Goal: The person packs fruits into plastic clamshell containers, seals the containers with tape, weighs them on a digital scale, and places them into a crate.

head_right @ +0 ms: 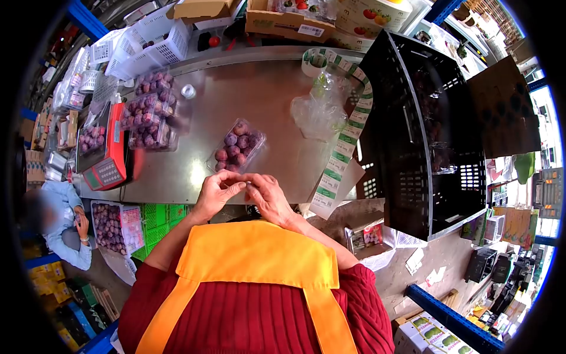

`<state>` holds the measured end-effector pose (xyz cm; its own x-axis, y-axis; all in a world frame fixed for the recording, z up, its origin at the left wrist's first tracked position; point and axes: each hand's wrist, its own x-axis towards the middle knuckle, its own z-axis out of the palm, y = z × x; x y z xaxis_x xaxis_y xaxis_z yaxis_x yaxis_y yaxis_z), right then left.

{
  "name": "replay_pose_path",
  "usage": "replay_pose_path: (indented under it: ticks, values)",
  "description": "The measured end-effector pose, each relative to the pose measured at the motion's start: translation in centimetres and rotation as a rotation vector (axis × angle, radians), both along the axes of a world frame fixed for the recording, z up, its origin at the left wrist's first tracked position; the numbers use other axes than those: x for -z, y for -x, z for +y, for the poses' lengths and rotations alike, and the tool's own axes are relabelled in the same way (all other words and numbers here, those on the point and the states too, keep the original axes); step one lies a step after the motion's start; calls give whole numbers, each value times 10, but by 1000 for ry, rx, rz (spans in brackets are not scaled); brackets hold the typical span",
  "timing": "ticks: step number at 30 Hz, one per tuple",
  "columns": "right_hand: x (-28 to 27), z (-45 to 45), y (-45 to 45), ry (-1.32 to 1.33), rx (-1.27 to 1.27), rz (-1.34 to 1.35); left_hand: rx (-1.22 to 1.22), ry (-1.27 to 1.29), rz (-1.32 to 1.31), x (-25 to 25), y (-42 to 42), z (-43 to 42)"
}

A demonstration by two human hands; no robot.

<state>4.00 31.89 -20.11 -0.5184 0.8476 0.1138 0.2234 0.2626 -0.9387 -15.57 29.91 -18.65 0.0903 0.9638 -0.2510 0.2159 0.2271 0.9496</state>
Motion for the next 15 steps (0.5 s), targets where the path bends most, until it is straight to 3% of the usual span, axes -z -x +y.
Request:
replay_pose_path:
  ticks: [2,8,12,14,15]
  values:
    - [-9,-1,2,8,-69,-33,-130,109,-304,5,-5,-5]
    - [-10,-3,1,-133,10,-189,-171,312,-378,17,0,-3]
    - [-18,11,-17,15,225,-141,-428,-58,-195,-11,38,51]
    - [8,22,-26,-66,233,-306,-563,-185,-28,14,87,96]
    - [10,29,-25,43,271,-337,-560,-211,45,22,101,113]
